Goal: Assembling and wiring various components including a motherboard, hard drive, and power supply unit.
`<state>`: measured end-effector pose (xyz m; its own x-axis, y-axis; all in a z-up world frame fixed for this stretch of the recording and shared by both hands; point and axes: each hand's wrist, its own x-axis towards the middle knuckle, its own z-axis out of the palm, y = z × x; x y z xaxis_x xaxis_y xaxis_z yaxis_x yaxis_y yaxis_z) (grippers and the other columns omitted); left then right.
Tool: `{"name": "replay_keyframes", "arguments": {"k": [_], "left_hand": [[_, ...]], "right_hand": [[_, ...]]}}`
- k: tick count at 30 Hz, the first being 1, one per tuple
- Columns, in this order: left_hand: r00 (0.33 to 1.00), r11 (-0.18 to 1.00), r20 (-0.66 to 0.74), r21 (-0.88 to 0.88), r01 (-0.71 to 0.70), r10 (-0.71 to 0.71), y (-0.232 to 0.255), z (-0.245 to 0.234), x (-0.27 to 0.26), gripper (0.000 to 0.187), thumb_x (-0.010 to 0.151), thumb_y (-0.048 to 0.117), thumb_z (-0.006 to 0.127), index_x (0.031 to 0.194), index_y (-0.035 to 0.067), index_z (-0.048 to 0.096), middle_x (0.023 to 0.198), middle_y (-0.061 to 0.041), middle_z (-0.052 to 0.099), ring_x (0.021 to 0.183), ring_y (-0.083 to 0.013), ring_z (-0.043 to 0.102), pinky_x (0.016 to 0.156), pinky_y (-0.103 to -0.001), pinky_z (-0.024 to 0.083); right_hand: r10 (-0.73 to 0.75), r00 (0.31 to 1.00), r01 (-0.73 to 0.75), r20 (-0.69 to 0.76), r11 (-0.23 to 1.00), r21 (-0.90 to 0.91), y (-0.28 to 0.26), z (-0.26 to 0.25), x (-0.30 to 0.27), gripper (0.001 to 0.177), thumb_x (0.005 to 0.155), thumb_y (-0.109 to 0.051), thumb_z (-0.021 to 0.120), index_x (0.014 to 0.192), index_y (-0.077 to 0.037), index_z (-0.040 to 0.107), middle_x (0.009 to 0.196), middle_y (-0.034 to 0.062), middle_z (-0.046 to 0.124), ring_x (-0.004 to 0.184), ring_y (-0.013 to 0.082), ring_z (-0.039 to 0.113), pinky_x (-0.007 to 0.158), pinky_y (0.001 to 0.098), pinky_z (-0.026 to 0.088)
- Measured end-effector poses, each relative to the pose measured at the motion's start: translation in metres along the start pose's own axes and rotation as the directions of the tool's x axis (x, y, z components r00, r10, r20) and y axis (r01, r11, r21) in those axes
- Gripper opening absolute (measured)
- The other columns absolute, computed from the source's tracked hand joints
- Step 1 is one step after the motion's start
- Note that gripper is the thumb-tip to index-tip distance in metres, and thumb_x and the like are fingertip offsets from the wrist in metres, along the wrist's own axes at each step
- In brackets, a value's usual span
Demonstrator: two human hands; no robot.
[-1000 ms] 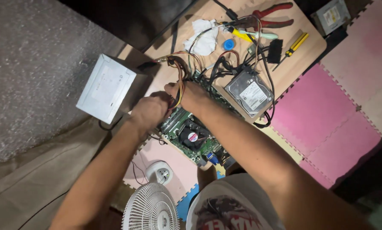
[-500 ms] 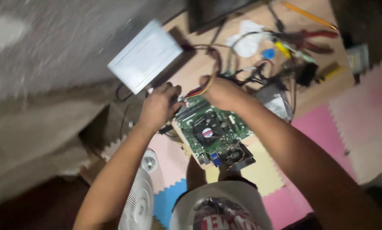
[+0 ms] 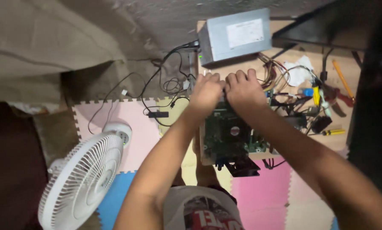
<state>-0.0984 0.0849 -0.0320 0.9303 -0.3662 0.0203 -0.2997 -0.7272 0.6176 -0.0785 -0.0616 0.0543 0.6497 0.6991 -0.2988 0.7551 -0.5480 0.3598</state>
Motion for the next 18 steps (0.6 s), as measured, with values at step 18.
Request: {"name": "replay_keyframes", "arguments": {"k": [18], "left_hand": [[0.852, 0.851, 0.244, -0.142, 0.505, -0.464, 0.008, 0.011, 0.032, 0.021, 0.088, 0.009, 0.064, 0.103, 0.004, 0.077, 0.105, -0.023, 0.074, 0.102, -0.0376, 0.073, 0.087, -0.046, 0.06]], "right_hand": [[-0.299, 0.86, 0.227, 0.414, 0.95, 0.214, 0.032, 0.005, 0.022, 0.027, 0.097, -0.013, 0.049, 0.118, -0.005, 0.064, 0.104, 0.0149, 0.075, 0.087, 0.0304, 0.076, 0.07, 0.0435, 0.061]]}}
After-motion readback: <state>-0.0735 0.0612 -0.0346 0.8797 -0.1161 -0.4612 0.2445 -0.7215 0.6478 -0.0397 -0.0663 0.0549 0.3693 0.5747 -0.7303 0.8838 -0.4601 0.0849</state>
